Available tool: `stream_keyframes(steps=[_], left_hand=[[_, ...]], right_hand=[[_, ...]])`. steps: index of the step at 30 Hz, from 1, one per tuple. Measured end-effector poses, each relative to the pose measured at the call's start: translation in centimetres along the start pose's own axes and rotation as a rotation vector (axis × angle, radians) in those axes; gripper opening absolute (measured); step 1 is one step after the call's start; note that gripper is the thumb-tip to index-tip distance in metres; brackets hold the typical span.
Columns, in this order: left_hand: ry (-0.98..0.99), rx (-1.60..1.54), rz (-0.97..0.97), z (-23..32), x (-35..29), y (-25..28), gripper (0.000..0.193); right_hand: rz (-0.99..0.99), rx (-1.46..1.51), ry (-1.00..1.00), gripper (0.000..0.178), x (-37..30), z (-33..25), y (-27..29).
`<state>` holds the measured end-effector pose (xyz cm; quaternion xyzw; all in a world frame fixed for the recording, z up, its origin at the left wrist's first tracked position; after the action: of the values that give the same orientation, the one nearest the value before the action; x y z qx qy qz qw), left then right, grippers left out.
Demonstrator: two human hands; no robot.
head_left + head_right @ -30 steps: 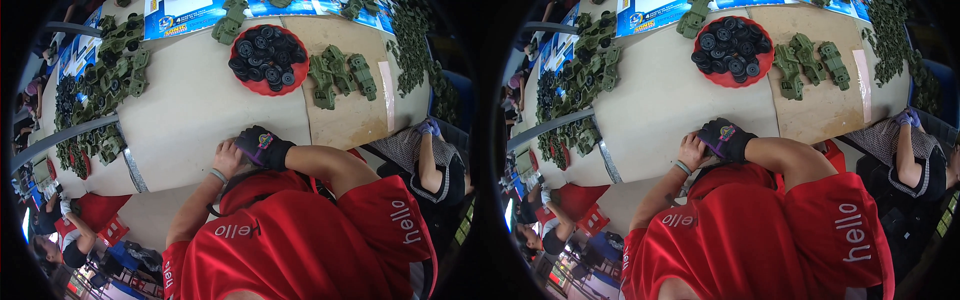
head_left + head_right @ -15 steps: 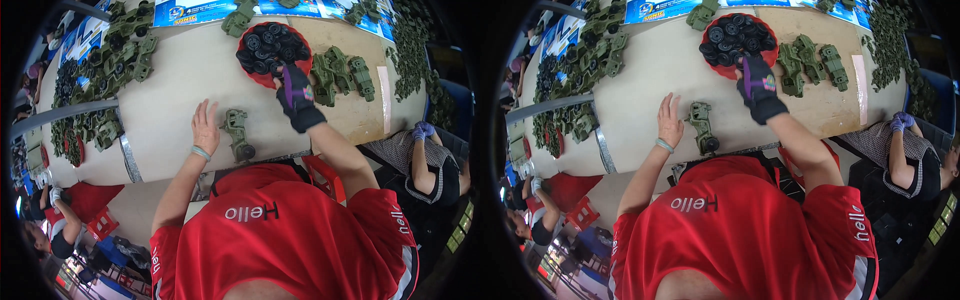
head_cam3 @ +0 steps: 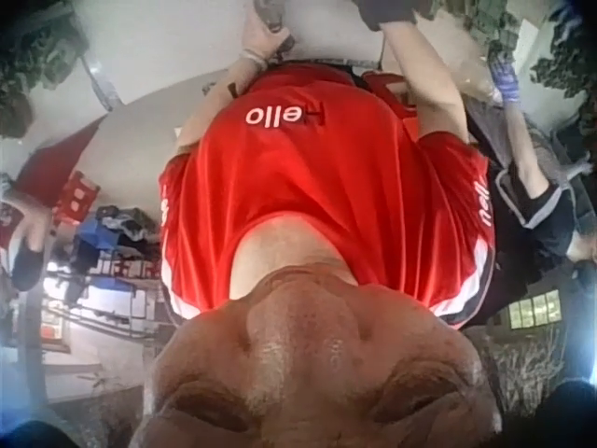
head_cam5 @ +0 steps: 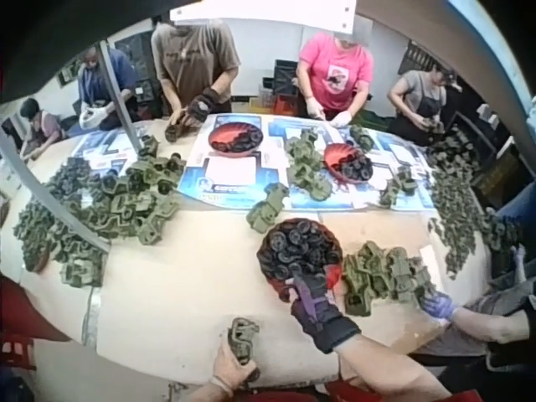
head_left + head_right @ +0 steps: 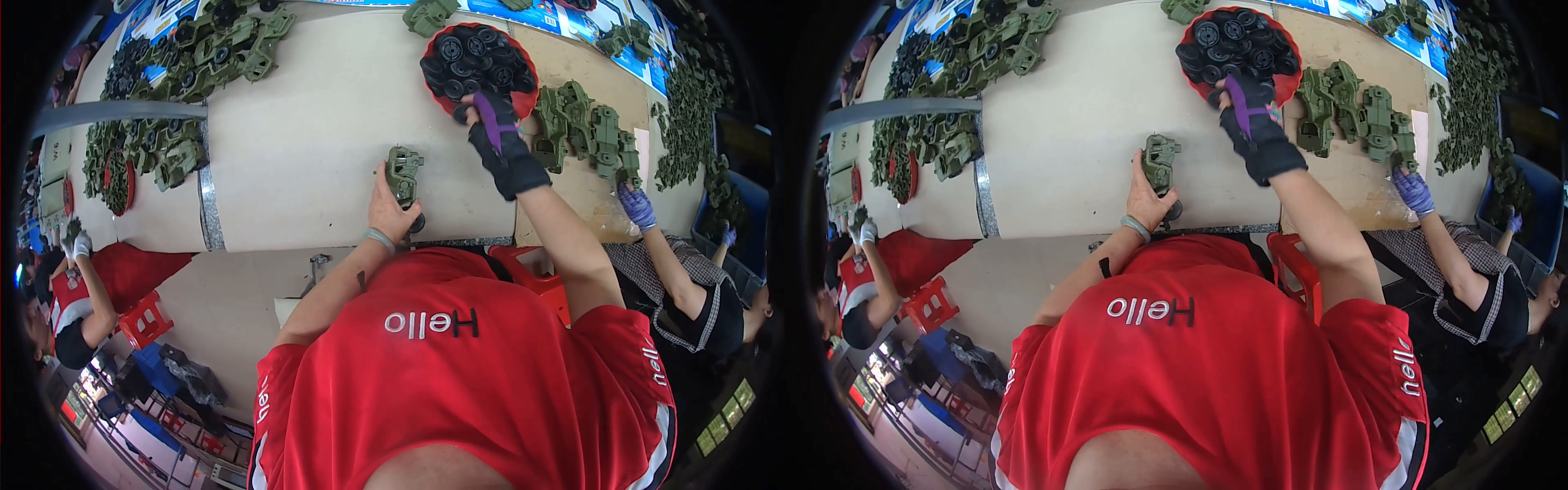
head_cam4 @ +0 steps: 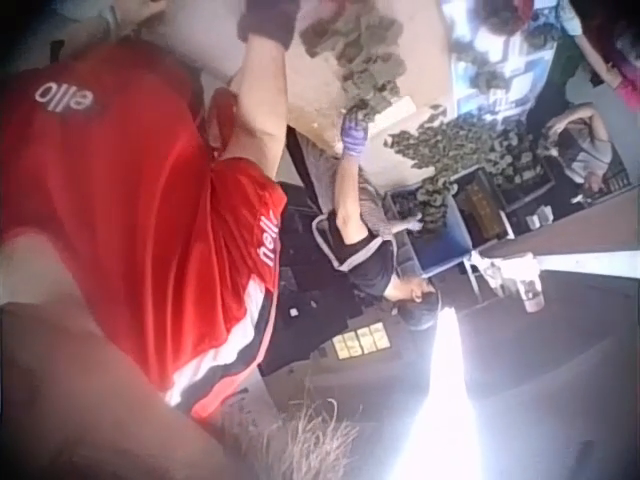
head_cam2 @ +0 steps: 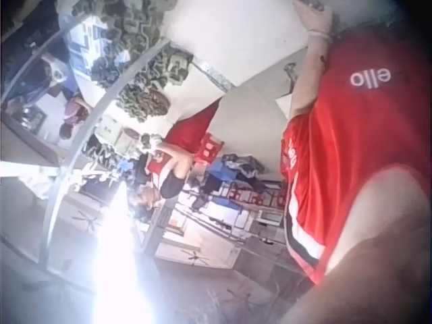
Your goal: The person assembles toy tanks by manually attaching plastic wheels to the toy tank chassis.
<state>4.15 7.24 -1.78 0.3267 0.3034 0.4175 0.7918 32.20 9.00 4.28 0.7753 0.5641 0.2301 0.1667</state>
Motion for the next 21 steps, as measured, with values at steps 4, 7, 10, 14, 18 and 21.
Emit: stream_keyframes(steps=[4,7,10,14,18,21], left_hand=[[0.052,-0.042,-0.055,-0.3,0.1,0.1,0.114],[0.072,-0.005,-0.122,0.3,0.4,0.7,0.115],[0.075,-0.002,-0.16,0.0,0.4,0.4,0.116],[0.058,-0.018,-0.118,-0.1,0.3,0.4,0.115],[0.086,0.005,-0.13,0.2,0.5,0.7,0.115],[0.088,0.003,-0.145,0.2,0.7,0.8,0.115]], right_hand=[[-0.112,0.788,-0.616,0.023,-5.2,-3.3,-5.8],[-0.093,0.949,-0.618,0.024,-6.0,-3.6,-8.2],[-0.083,0.946,-0.593,0.025,-5.4,-3.8,-8.8],[-0.153,0.429,-0.361,0.022,-4.7,-5.0,-8.3],[-0.003,0.415,-0.37,0.022,-5.4,-4.6,-8.2],[-0.029,0.373,-0.405,0.024,-5.6,-4.5,-8.3]])
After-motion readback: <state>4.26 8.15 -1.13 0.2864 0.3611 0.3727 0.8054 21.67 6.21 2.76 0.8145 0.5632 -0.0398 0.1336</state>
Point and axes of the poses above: each hand's wrist, its own x-axis towards the middle knuckle, its own y-axis out of the back of the hand, z = x × y, the point moved 7 cm from there along x, towards the middle knuckle, and after that the axes turned 15 degrees about x, right-handed, at the moved point
